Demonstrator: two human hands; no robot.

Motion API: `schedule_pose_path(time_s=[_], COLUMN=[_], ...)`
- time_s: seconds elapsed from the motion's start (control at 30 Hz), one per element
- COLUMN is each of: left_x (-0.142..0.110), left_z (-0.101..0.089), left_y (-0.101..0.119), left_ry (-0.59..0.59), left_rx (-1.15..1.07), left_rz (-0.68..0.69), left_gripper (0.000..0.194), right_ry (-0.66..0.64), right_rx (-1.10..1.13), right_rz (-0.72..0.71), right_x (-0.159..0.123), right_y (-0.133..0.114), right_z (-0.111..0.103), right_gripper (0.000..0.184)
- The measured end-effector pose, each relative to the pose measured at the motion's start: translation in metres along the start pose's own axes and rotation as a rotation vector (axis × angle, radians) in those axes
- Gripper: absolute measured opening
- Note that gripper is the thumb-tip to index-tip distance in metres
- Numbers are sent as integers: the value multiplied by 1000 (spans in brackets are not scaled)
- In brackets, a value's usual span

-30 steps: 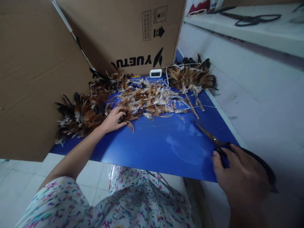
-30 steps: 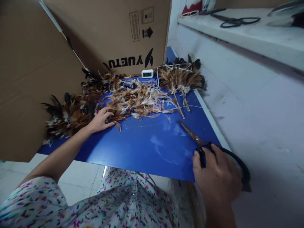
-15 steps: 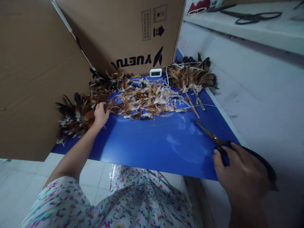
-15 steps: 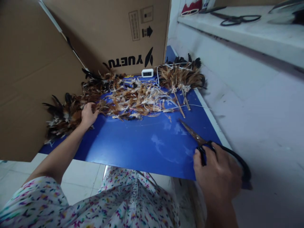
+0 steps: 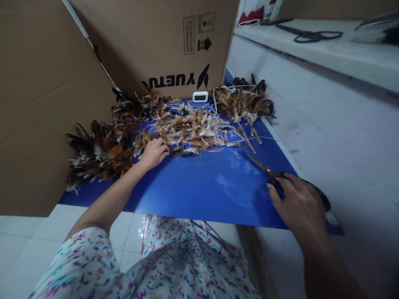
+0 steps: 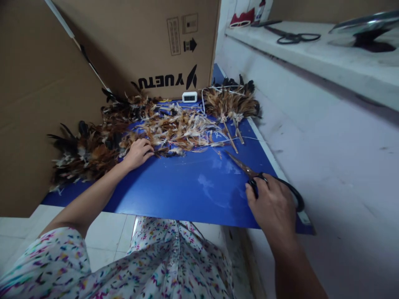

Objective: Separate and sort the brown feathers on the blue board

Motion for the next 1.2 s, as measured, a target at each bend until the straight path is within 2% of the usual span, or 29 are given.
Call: schedule_pose_path(time_s=[0.07, 0.13, 0.27, 0.37, 0.47, 0.57, 0.63, 0.7, 0.8, 0.97, 1.07, 1.2], left_x=[1, -1, -8, -13, -15, -11, -8, -5, -3, -6, -5, -4], left_z=[1, -4, -17, -25, -31, -30, -22, -12, 0, 2, -4, -11], left_y=[-4, -12, -39, -55, -52, -31, -17, -10, -18, -37, -33, -23], left_ry=[33, 123, 346, 436, 502, 473, 371, 261, 182, 213, 269, 360], left_rx=[-10, -27, -14, 20, 74, 100, 96, 91, 105, 123, 105, 46], left_rz=[-11, -53, -253, -416, -434, -248, -105, -24, -71, -249, -235, -128], left_gripper=[18, 18, 13, 9, 22, 30, 30, 32, 34, 36, 36, 31], right_ry=[-23, -37, -47, -33, -18, -62, -102, -152, -225, -380, -416, -388], right_rx=[-12, -37, -45, 128, 332, 455, 495, 513, 480, 318, 315, 460], right_rz=[-1, -1, -12, -53, -124, -283, -367, -411, -445, -467, -461, -406], right_x=[2, 5, 14, 30, 54, 88, 115, 142, 175, 200, 204, 210], right_y=[0, -1, -9, -28, -55, -91, -115, -137, -167, -202, -208, -200], right_z=[-3, -7, -18, -24, -29, -33, -33, -31, -20, 8, 18, 21], right_gripper=[32, 32, 30, 29, 26, 23, 22, 20, 23, 24, 24, 24])
Point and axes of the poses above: each hand's wrist, its own x-axis towards the middle knuckle, its own z-axis out of the palm, y = z × x, the point moved 4 cm from there along x, towards the middle knuckle, and after that the axes turned 15 degrees about -x, right-handed, at the moved point
